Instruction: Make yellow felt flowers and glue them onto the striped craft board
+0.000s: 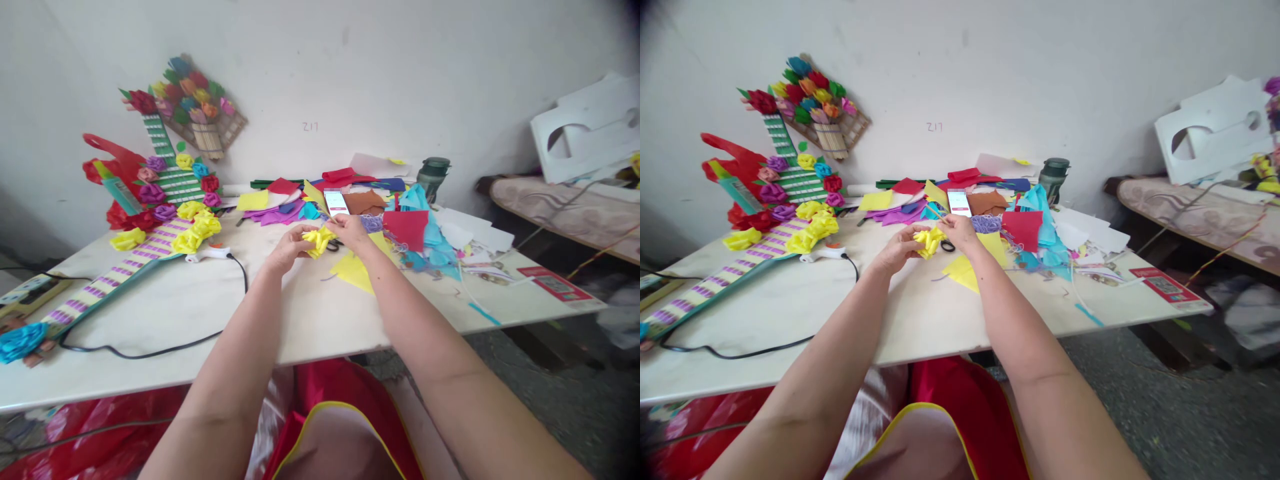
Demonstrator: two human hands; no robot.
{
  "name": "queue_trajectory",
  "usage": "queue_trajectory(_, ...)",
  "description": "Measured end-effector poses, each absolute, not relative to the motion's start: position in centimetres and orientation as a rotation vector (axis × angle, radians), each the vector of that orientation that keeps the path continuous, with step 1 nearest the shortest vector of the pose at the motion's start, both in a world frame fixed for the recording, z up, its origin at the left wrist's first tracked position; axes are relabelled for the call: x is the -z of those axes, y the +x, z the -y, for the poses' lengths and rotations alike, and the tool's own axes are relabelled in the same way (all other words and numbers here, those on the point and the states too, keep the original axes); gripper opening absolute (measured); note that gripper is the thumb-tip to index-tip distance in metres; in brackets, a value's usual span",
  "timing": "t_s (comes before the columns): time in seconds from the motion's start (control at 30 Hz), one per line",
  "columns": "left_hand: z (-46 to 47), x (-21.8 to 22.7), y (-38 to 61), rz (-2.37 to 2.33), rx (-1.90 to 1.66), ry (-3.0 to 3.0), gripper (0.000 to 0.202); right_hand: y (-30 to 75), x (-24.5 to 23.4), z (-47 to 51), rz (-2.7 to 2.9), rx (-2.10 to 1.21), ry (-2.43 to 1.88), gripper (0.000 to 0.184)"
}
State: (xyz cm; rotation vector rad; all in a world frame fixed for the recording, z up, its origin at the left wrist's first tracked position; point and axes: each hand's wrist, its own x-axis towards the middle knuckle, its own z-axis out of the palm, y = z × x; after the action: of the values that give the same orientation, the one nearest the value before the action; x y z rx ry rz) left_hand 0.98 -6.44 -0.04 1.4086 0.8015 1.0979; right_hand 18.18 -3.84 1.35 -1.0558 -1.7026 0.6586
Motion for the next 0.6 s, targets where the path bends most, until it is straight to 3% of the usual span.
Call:
queue_trajectory(0.23,6.28,0.16,1.09,-0.771,-1.231,1.324,0.042,17.93,-1.07,3.44,1.594,-0.840,-0.925,0.040)
queue_trajectory(0.6,6.40,0.04,1.08,-0.729,-1.247,1.310,0.047,18.11,-1.25,3.73,1.674,-0.704,-0.987,0.023)
